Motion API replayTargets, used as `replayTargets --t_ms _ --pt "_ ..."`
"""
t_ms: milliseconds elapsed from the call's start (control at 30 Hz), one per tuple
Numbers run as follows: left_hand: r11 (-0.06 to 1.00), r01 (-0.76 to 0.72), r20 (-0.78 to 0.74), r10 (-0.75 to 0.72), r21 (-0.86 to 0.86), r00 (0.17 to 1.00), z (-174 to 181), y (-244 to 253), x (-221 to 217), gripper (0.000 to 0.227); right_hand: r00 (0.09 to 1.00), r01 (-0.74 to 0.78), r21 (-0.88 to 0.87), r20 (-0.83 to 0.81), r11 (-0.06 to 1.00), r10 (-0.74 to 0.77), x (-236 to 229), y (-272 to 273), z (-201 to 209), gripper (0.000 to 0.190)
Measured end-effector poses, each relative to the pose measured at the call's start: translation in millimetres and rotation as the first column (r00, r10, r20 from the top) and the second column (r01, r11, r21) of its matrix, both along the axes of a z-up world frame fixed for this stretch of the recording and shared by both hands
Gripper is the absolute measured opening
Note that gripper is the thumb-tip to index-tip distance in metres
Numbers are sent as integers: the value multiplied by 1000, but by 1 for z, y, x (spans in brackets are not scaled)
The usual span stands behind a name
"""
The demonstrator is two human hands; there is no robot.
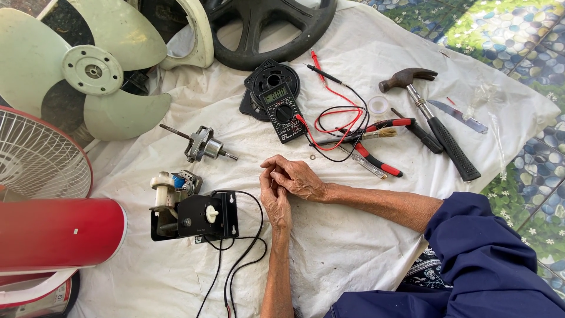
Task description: The person tests fan motor components with a multimeter on a table, handling the device and probes by hand. They then use a small brush to clean dust from an electrical switch box assembly.
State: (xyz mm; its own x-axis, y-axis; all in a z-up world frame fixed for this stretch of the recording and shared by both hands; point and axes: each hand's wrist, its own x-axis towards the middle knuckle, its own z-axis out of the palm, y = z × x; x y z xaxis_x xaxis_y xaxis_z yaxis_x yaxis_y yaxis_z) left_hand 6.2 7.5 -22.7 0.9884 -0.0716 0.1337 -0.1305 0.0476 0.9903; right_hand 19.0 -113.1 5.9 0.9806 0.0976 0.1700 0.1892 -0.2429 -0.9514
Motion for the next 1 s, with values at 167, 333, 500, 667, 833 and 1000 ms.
replayTargets --t_ms 167,333,500,667,833,1000 --pt "1000 -6 9 6 25 1000 3 0 -1 56 1000 -7 2 -2 1000 7 -2 -1 2 26" --pt "1000 -9 24 9 25 1000 1 -1 0 55 1000 -12 -8 0 1000 12 -2 -1 7 26" --pt "999 -5 44 4 33 999 7 -3 -1 54 1000 4 -3 10 1000 -4 -2 0 4 25" --pt "999 -24 55 22 30 998 8 -2 -3 52 999 30 68 37 997 -33 -4 2 1 25" --pt "996 -69 61 73 -64 995 -21 6 3 39 985 37 179 162 983 -66 -9 3 -17 17" --pt "997 -65 102 68 -29 992 -30 6 5 35 877 30 -16 480 999 -19 -15 6 -15 18"
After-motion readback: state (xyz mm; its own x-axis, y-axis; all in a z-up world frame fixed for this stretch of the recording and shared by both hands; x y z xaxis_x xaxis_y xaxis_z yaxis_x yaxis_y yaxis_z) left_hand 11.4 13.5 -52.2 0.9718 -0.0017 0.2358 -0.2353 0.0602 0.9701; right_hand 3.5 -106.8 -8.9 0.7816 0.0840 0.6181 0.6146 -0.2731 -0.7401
